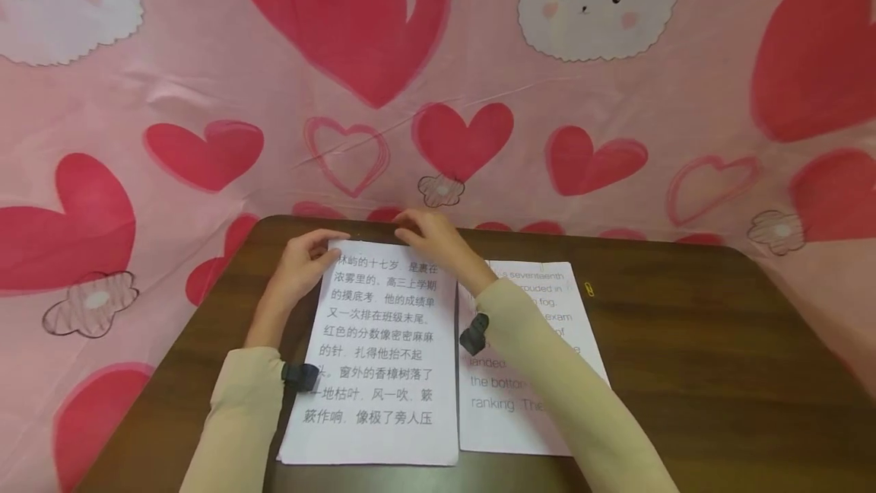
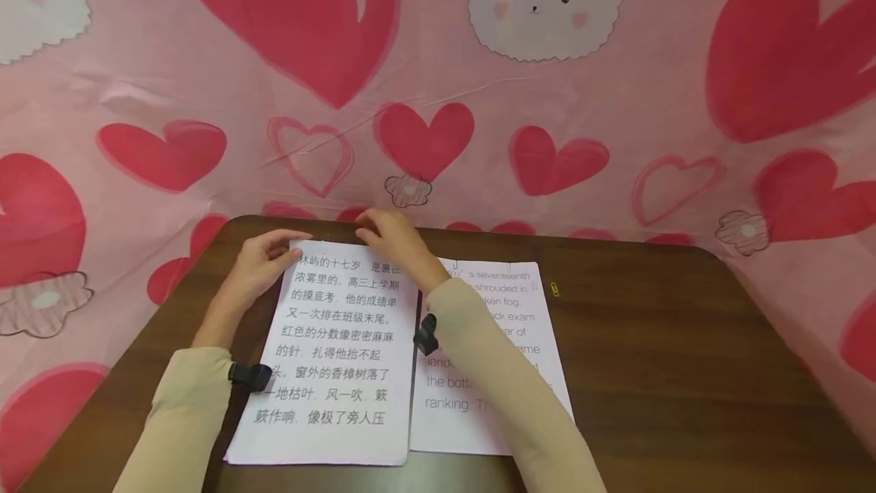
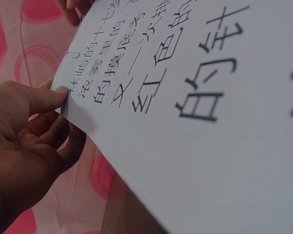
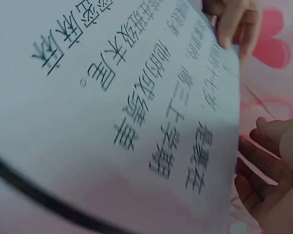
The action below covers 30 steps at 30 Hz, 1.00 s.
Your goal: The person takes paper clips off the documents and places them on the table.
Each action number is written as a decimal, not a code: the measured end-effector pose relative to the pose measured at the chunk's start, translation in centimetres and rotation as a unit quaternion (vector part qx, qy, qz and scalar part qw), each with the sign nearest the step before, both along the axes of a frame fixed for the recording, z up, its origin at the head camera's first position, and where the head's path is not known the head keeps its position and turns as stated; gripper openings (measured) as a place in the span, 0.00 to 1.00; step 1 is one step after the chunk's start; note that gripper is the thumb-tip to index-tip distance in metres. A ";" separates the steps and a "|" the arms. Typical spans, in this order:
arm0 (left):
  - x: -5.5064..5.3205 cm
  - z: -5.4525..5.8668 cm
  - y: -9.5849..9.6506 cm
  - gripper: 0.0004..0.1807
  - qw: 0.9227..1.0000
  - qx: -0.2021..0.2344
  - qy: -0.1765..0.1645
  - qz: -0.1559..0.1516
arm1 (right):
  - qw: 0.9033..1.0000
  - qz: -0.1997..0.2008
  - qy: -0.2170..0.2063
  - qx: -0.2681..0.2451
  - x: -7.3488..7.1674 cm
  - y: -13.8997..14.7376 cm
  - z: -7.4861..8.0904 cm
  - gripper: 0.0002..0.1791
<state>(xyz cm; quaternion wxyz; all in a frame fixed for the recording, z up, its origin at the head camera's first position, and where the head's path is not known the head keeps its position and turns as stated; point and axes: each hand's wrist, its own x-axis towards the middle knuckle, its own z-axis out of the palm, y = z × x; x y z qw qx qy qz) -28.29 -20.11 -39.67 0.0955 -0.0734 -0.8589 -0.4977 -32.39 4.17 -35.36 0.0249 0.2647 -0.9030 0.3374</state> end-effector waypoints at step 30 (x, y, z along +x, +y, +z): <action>-0.3 0.1 0.7 0.16 0.999 0.032 0.002 -0.031 | 0.999 0.006 -0.025 0.039 1.0 -4.7 -0.8 0.12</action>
